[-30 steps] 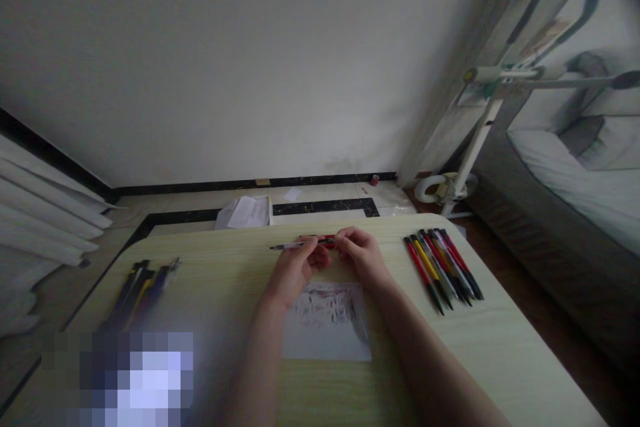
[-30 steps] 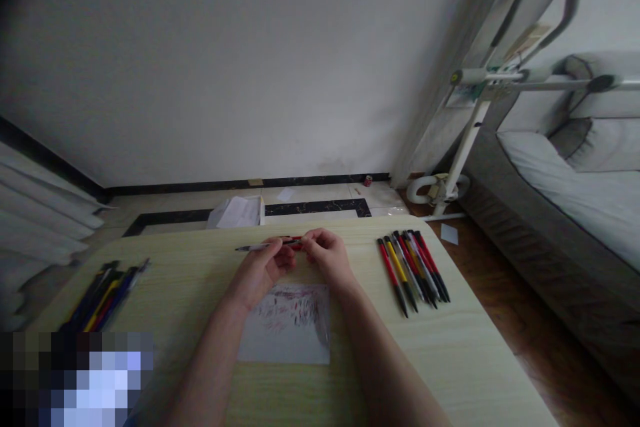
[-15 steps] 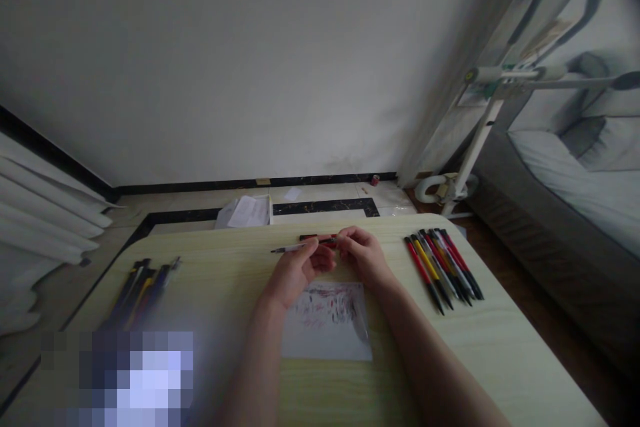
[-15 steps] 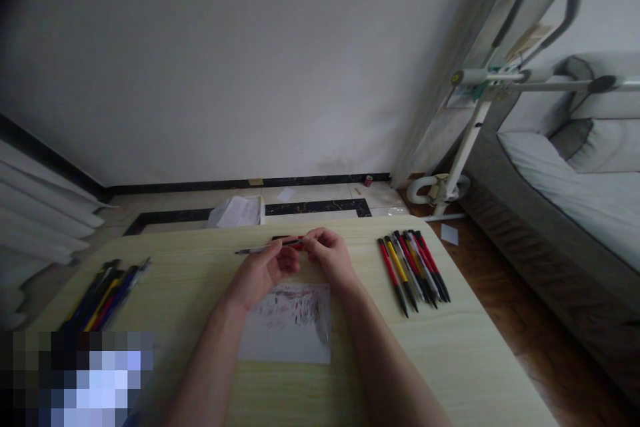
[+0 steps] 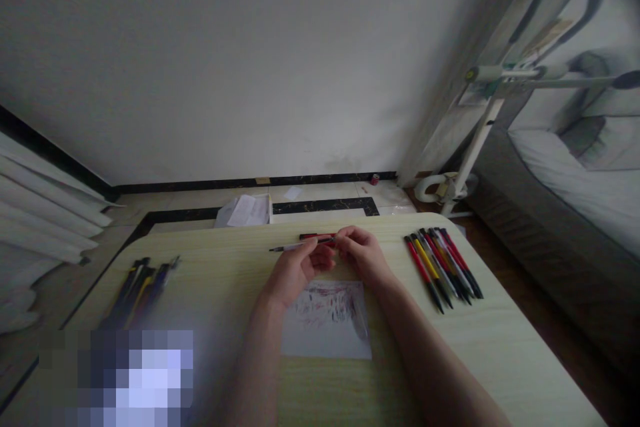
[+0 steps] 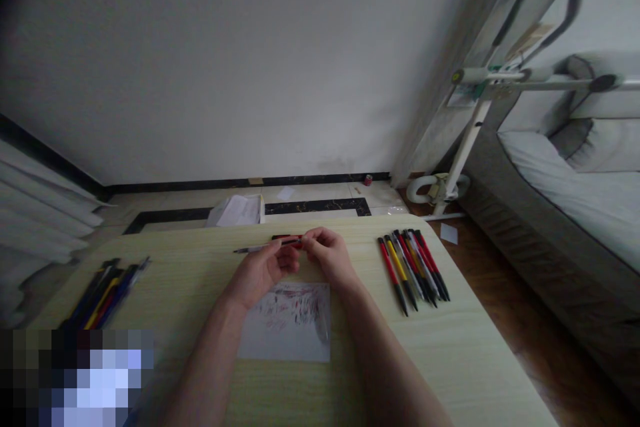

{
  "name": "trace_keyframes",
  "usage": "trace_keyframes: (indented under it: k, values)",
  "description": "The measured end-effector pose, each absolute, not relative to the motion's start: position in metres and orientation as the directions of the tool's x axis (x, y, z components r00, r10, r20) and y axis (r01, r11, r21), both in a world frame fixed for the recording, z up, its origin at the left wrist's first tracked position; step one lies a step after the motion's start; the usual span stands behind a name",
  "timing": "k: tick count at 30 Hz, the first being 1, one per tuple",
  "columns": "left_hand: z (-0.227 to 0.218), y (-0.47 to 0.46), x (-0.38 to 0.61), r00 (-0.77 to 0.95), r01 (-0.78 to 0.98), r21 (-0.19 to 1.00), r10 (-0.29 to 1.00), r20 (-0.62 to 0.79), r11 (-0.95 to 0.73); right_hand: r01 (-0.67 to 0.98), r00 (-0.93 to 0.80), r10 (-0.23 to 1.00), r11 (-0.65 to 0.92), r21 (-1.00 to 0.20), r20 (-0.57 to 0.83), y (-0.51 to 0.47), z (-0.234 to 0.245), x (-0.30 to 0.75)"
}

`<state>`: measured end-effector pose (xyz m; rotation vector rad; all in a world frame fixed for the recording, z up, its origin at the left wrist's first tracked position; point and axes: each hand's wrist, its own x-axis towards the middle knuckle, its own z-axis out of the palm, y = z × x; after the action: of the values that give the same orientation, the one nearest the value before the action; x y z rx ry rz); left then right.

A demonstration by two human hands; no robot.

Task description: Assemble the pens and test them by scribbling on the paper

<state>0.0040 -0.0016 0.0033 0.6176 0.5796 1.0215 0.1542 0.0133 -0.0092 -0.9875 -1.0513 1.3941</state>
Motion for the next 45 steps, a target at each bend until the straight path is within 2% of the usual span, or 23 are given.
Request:
trace_keyframes:
  k: [22, 35, 45]
  values:
    - [0.0038, 0.0007, 0.0024, 0.425, -0.588, 0.682, 0.883, -0.198, 0.435, -0.217, -0.086, 0.996, -0.050, -0.975, -0.032, 0.0134, -0.0072, 0.1534]
    - [0.0014, 0.0009, 0.0030, 0.393, -0.610, 0.672, 0.897, -0.203, 0.419, -0.258, -0.077, 0.996, -0.052, -0.965, -0.033, 0.0134, -0.0069, 0.1526]
    - [0.0019, 0.0012, 0.0016, 0.433, -0.599, 0.668, 0.880, -0.193, 0.441, -0.249, -0.091, 0.995, -0.056, -0.967, -0.034, 0.0133, -0.0084, 0.1533]
